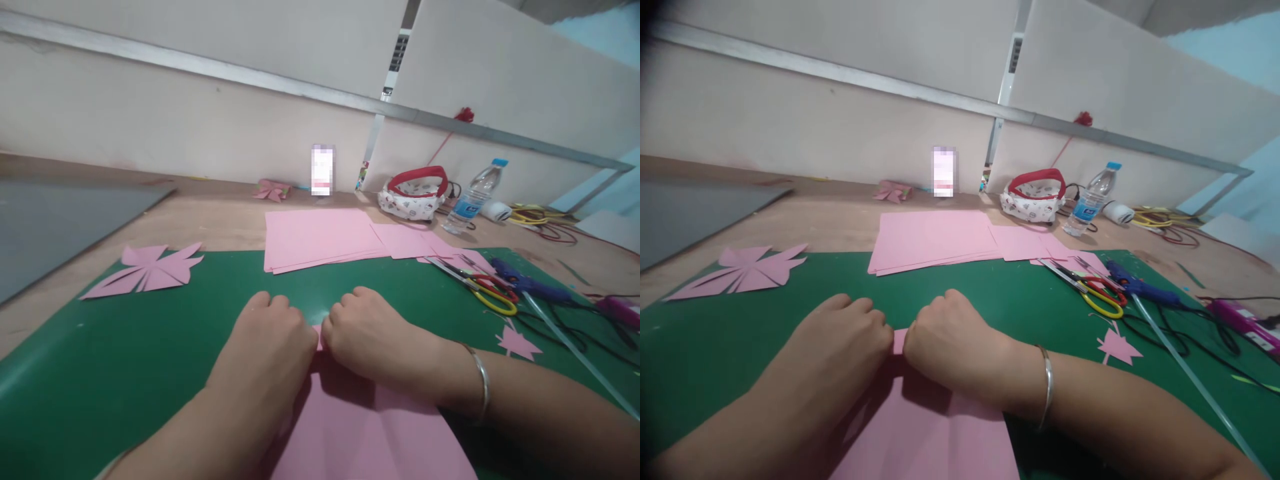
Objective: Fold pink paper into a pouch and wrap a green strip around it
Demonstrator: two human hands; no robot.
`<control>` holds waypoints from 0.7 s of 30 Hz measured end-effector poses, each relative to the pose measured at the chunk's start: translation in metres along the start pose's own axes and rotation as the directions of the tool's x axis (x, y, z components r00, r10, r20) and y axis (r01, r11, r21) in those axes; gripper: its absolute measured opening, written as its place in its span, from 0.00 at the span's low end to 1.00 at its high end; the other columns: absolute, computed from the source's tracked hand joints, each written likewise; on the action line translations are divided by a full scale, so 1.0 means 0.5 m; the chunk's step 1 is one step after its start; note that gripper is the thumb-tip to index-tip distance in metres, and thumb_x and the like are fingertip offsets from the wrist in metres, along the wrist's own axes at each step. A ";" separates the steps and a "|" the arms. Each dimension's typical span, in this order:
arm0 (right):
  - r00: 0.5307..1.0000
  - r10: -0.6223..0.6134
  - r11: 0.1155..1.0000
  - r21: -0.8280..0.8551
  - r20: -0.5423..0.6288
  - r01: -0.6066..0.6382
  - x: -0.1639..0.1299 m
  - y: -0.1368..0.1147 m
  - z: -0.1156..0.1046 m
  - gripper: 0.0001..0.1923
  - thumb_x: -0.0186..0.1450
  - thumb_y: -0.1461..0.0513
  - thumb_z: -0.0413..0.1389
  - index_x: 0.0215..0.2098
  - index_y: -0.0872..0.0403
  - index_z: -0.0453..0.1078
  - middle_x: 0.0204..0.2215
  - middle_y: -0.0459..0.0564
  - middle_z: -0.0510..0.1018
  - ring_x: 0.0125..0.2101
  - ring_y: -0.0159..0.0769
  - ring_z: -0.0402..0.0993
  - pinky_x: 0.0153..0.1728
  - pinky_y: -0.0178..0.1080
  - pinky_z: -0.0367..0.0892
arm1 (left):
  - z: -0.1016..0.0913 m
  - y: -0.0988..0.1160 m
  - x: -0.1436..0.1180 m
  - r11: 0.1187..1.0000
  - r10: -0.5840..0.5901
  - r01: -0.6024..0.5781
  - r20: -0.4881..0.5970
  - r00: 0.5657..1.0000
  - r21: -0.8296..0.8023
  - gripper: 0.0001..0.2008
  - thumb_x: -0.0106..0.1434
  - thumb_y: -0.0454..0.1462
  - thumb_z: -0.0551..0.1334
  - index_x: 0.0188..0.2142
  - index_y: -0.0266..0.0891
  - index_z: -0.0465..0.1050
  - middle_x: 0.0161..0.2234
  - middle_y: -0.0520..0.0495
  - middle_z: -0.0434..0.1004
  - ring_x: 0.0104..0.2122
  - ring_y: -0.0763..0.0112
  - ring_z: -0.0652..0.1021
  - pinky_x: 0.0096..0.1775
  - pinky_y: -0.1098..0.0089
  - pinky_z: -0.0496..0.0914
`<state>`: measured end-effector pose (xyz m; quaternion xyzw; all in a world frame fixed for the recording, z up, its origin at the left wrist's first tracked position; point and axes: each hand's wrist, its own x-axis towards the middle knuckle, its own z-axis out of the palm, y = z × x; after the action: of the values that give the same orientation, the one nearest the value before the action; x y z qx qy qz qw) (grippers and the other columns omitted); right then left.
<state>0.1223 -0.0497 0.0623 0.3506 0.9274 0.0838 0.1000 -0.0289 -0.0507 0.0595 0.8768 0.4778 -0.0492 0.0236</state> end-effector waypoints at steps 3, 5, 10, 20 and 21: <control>0.982 -0.028 0.998 -0.064 -0.184 0.017 -0.006 -0.007 0.015 0.11 0.61 0.74 0.51 0.24 0.57 0.67 0.23 0.52 0.70 0.23 0.36 0.62 0.22 0.39 0.42 | 0.005 0.011 -0.006 0.984 0.028 -0.025 -0.015 0.999 0.174 0.10 0.50 0.26 0.60 0.22 0.40 0.75 0.24 0.42 0.74 0.29 0.55 0.72 0.29 0.61 0.59; 0.963 -0.096 0.993 -0.088 -0.250 0.076 -0.011 -0.013 0.024 0.12 0.59 0.75 0.51 0.22 0.57 0.66 0.21 0.51 0.69 0.21 0.35 0.59 0.22 0.39 0.42 | 0.012 0.018 -0.011 0.961 0.067 -0.053 -0.042 0.997 0.273 0.10 0.52 0.25 0.59 0.25 0.40 0.75 0.24 0.44 0.73 0.27 0.58 0.72 0.28 0.62 0.60; 0.949 -0.164 0.986 -0.048 -0.270 0.157 -0.021 -0.023 0.035 0.12 0.59 0.71 0.53 0.19 0.55 0.62 0.18 0.49 0.65 0.20 0.35 0.56 0.21 0.39 0.41 | 0.036 0.032 -0.021 0.892 0.178 -0.195 0.078 0.981 0.408 0.12 0.53 0.27 0.56 0.25 0.42 0.76 0.23 0.44 0.70 0.27 0.55 0.71 0.26 0.59 0.61; 0.969 -0.151 0.986 0.038 -0.195 0.161 -0.015 -0.027 0.042 0.12 0.59 0.70 0.52 0.18 0.55 0.64 0.18 0.48 0.64 0.20 0.33 0.55 0.19 0.39 0.42 | 0.047 0.050 -0.017 0.902 0.203 -0.246 0.152 0.967 0.356 0.13 0.52 0.24 0.56 0.26 0.38 0.77 0.25 0.41 0.71 0.29 0.53 0.72 0.25 0.59 0.62; 0.975 -0.152 0.986 0.047 -0.160 0.161 -0.014 -0.023 0.037 0.12 0.59 0.71 0.52 0.19 0.56 0.65 0.18 0.49 0.66 0.20 0.33 0.55 0.19 0.38 0.41 | 0.043 0.048 -0.016 0.909 0.202 -0.246 0.159 0.966 0.336 0.12 0.52 0.24 0.57 0.25 0.38 0.77 0.25 0.40 0.72 0.30 0.52 0.72 0.26 0.59 0.62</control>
<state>0.1248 -0.0611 0.0428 0.2715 0.9592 0.0751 0.0229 -0.0145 -0.0725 0.0389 0.9111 0.3549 -0.1842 -0.0999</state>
